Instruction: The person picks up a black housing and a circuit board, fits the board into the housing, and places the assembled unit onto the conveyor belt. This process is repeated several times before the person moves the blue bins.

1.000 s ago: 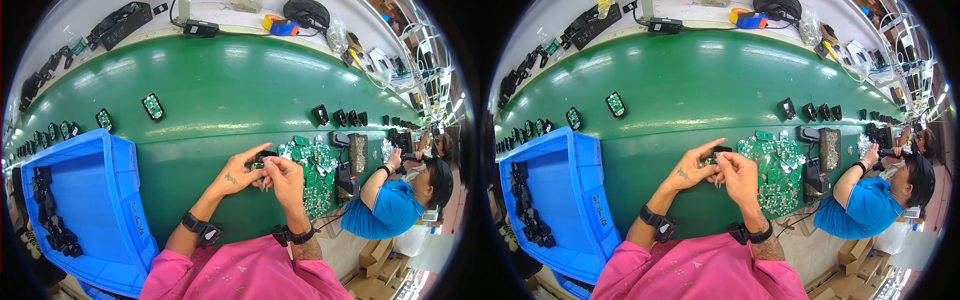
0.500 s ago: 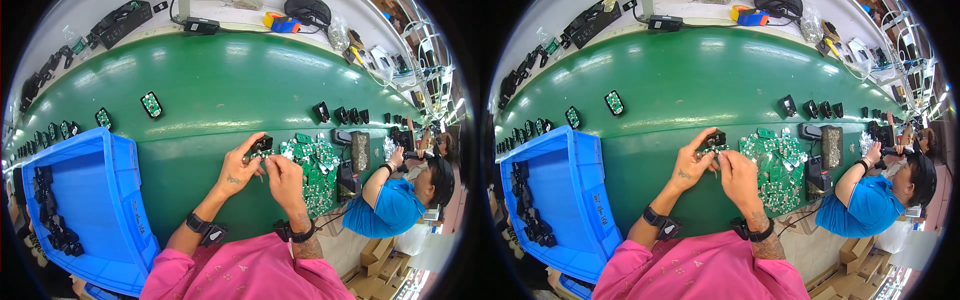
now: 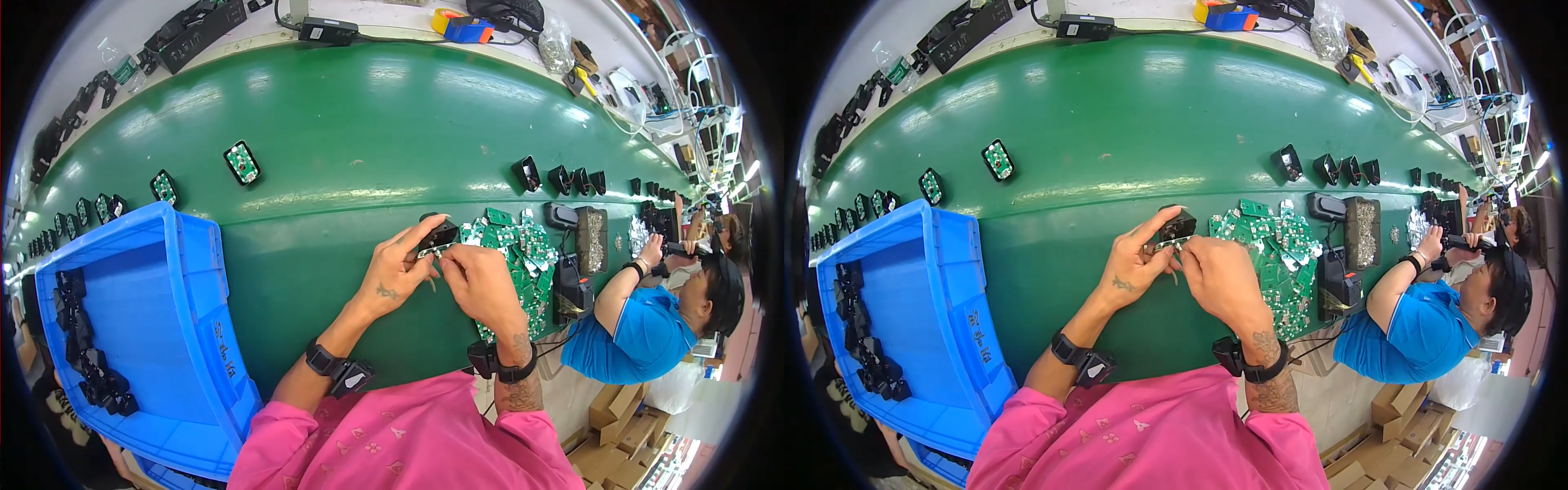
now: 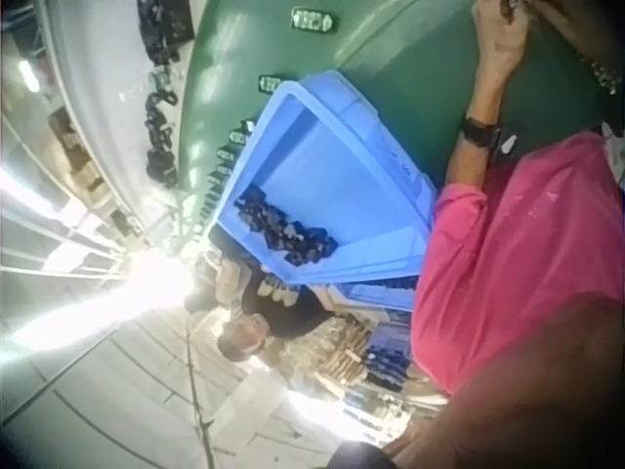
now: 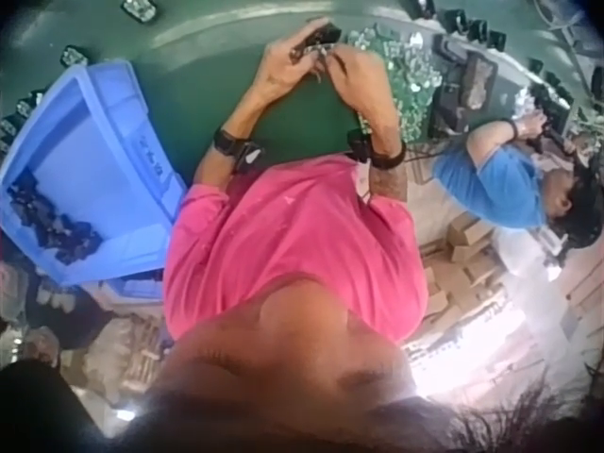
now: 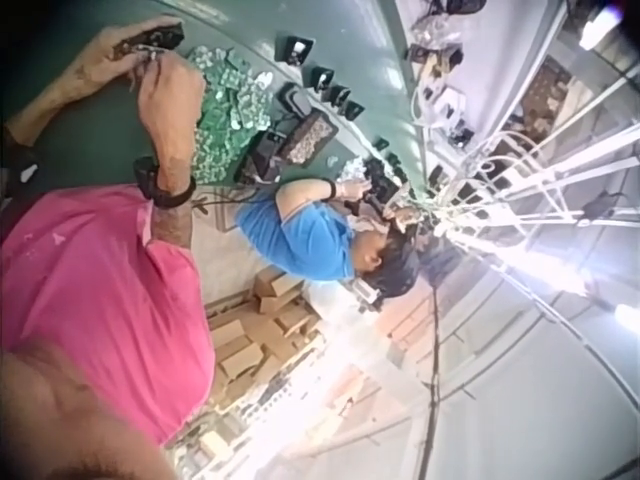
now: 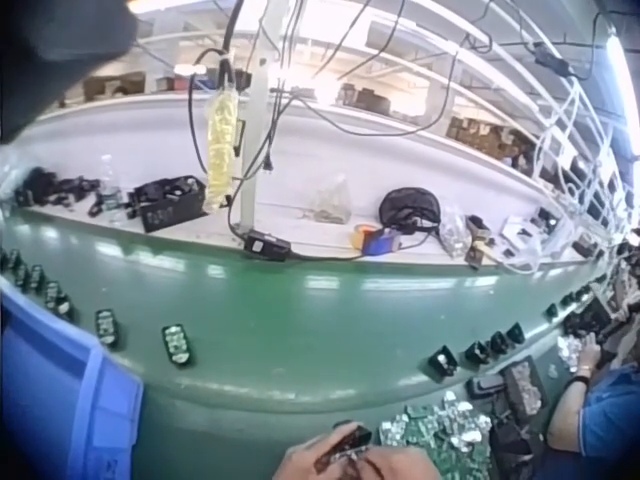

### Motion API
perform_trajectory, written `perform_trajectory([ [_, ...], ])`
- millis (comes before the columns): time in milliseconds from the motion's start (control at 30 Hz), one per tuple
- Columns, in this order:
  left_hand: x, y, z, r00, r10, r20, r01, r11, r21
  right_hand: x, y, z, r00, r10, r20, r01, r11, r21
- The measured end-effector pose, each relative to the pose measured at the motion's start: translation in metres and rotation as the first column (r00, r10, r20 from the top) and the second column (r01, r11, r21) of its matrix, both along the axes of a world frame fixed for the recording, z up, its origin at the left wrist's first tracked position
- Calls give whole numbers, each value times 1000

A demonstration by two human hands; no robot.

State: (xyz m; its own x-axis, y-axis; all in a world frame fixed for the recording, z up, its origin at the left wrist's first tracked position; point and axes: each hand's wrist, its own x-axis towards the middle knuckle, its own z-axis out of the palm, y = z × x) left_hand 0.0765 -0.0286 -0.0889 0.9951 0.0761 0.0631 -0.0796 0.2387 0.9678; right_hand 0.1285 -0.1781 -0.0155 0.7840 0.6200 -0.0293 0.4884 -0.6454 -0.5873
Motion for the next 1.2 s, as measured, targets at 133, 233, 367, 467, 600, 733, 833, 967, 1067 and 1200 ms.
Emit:
perform_trajectory([
  [133, 2, 1, 1, 997, -10, 73, 2, 994, 110, 2, -3, -3, 1000, 20, -5, -20, 999, -39],
  [233, 2, 2, 1, 996, -41, 85, 27, 986, 165, 4, -5, -6, 1000, 24, -19, -25, 998, -65],
  [367, -1, 2, 0, 997, -37, 65, 26, 986, 164, 5, -4, -6, 1000, 8, -27, -10, 999, -50],
  [467, 1, -2, -4, 995, 5, 99, -24, 980, 195, 1, -1, -6, 1000, -12, -16, 11, 997, -73],
  [600, 1, -9, -1, 992, 85, 99, -113, 938, 329, -10, 4, -19, 989, -72, 126, 96, 975, -201],
  [733, -2, -3, -1, 980, 198, 10, -197, 968, 159, -15, 13, -42, 984, -115, 138, 112, 993, 30],
  [833, -5, 4, 4, 986, 148, -79, -158, 977, -141, -22, 22, -25, 922, -364, 134, 332, 919, 211],
  [967, -2, 7, -8, 1000, 0, -7, -2, 978, -208, -11, 12, -34, 953, -302, -27, 300, 928, 220],
  [1067, -4, 13, -3, 995, -95, -39, 83, 968, -236, -14, 9, -25, 901, -335, -277, 414, 854, 314],
  [1200, -4, 9, 3, 983, -50, -178, 40, 998, -57, -15, 6, -34, 911, -277, -305, 389, 823, 413],
])
